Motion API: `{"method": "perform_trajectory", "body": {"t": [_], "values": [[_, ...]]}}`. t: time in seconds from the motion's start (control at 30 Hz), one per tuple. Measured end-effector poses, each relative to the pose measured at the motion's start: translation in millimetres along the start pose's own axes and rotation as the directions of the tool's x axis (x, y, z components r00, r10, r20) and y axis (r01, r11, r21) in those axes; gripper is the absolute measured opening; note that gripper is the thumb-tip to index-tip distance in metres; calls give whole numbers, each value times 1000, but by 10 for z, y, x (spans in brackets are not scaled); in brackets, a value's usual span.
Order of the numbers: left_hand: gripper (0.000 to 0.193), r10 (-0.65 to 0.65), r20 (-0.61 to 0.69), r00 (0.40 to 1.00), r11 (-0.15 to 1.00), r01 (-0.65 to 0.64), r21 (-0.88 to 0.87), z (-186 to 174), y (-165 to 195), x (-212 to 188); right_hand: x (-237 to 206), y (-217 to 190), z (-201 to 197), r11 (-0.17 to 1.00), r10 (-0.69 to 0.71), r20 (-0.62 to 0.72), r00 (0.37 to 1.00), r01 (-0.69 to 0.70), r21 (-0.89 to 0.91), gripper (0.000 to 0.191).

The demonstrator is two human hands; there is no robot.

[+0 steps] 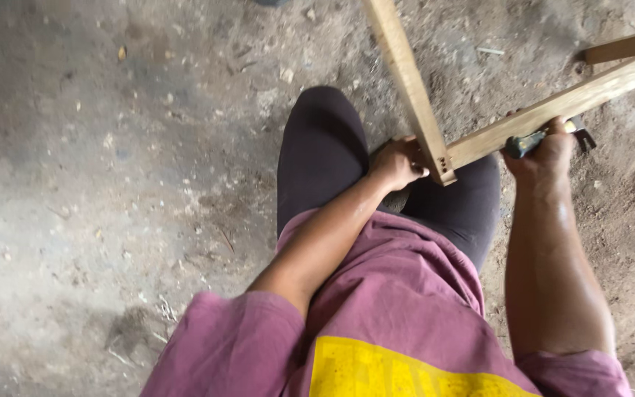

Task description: The person assembles a rectangular wooden frame by hammering nails into pre-drilled holes at the corners. They repeatedly pick up nails, position them, and strike with a hammer, occasionally repositioning the frame to access different joints.

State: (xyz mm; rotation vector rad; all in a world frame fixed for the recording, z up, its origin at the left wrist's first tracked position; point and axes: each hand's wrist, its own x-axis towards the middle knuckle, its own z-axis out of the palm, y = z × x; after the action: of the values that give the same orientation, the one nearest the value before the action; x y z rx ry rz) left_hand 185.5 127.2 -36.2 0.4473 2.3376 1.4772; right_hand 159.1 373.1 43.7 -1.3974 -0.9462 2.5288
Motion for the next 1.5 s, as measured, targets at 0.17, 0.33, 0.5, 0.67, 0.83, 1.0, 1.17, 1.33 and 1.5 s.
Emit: {"method": "perform_trajectory", "body": {"t": [0.17,0.33,0.5,0.67,0.83,1.0,1.17,1.33,1.5], "values": [[42,12,75,997,986,-24,165,-25,9,9,-113,13,-36,972,26,22,999,-20,-234,51],[50,66,121,991,968,-93,233,18,66,55,-52,126,-175,938,-108,151,983,151,-312,48],[49,221,166,961,923,-262,283,-23,238,70,-84,-81,-216,947,-103,82,991,123,-296,47],[57,340,68,938,940,-339,-27,-346,804,189,-260,-497,-46,968,-130,206,970,169,-183,48],[61,574,2,819,818,-574,-42,-755,1487,617,-226,-985,85,989,-97,313,945,126,-74,47],[56,475,151,867,879,-475,-37,-762,2085,987,-126,-1556,-5,911,-94,356,930,225,-346,51],[41,547,268,793,836,-533,-128,-713,2390,1272,-159,-1798,-82,961,-126,297,947,191,-200,49],[39,438,447,780,899,-374,-228,-596,2376,1424,-223,-1898,-124,966,-160,299,941,211,-149,44],[85,462,178,869,458,-62,-887,-714,2170,1893,-253,-1994,37,993,-118,220,968,115,29,30]]}}
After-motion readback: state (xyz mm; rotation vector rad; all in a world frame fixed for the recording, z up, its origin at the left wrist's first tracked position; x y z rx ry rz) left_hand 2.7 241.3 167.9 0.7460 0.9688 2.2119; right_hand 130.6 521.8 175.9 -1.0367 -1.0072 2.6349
